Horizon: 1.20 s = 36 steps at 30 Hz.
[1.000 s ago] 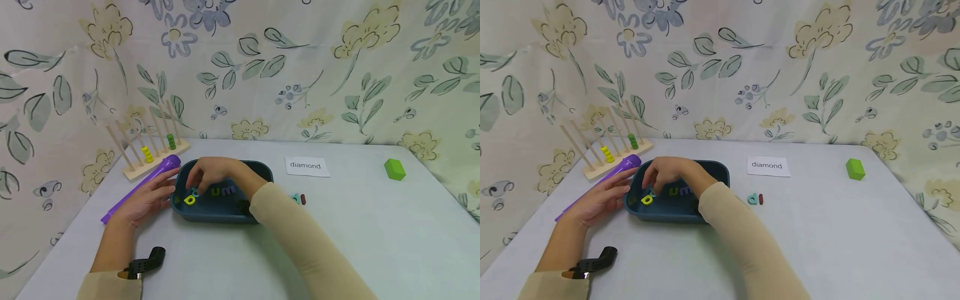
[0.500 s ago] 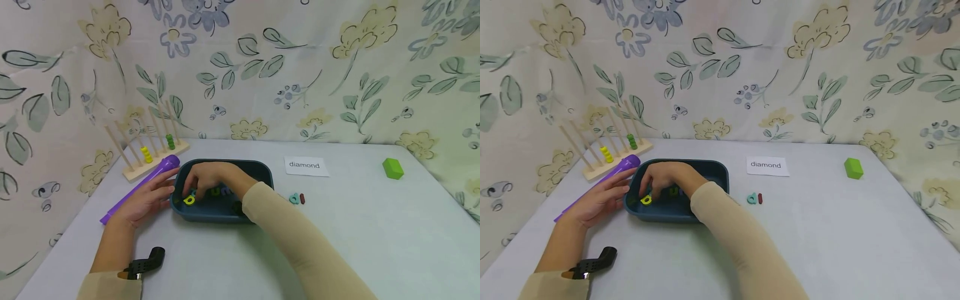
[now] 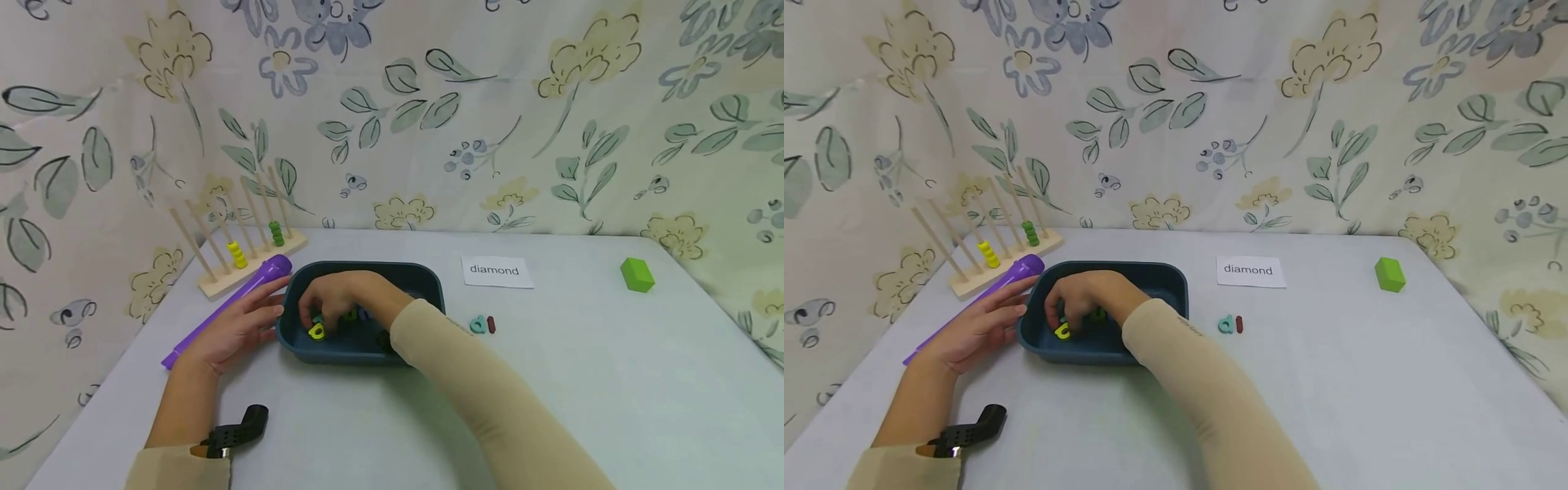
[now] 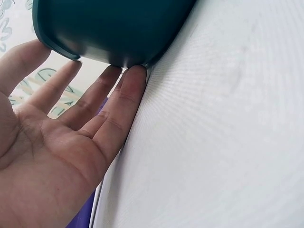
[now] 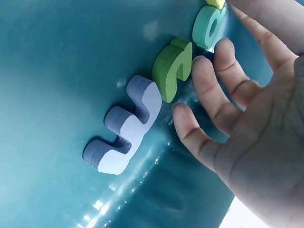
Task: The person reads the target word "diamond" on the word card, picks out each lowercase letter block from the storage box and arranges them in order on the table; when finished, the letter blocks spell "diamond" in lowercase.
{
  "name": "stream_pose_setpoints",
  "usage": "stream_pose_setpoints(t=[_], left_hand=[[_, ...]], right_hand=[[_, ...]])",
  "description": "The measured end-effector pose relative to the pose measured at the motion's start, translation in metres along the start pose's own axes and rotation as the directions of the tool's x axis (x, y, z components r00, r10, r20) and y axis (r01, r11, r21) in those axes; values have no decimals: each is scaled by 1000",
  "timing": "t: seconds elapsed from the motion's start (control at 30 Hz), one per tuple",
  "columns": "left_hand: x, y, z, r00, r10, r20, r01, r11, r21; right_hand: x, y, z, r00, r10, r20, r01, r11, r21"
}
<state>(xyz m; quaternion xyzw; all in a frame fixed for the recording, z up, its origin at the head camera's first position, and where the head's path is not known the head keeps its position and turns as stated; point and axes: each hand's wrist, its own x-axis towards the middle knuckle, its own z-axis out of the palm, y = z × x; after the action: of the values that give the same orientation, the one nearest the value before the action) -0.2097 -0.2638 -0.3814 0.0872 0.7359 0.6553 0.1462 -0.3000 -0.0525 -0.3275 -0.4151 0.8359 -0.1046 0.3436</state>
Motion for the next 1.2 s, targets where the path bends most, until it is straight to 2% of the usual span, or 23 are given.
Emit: stream_pose_setpoints(t=[0.53, 0.8, 0.93, 1.2], left_hand=[[-2, 1, -3, 1000, 10, 2, -10, 1000, 8], [-1, 1, -2, 1000, -4, -6, 4, 1000, 18], [-1, 1, -2, 1000, -5, 0, 5, 1000, 10], [-2, 1, -2, 1000, -7, -2, 7, 1000, 11]], right_hand=[[0, 1, -2, 1000, 12, 0, -12, 1000, 27], [-1, 0, -2, 999, 48, 5, -49, 999, 8], [-1, 5, -2, 1000, 27, 3, -28, 998, 51], [-2, 17, -5, 998, -61, -15, 63, 985, 164]])
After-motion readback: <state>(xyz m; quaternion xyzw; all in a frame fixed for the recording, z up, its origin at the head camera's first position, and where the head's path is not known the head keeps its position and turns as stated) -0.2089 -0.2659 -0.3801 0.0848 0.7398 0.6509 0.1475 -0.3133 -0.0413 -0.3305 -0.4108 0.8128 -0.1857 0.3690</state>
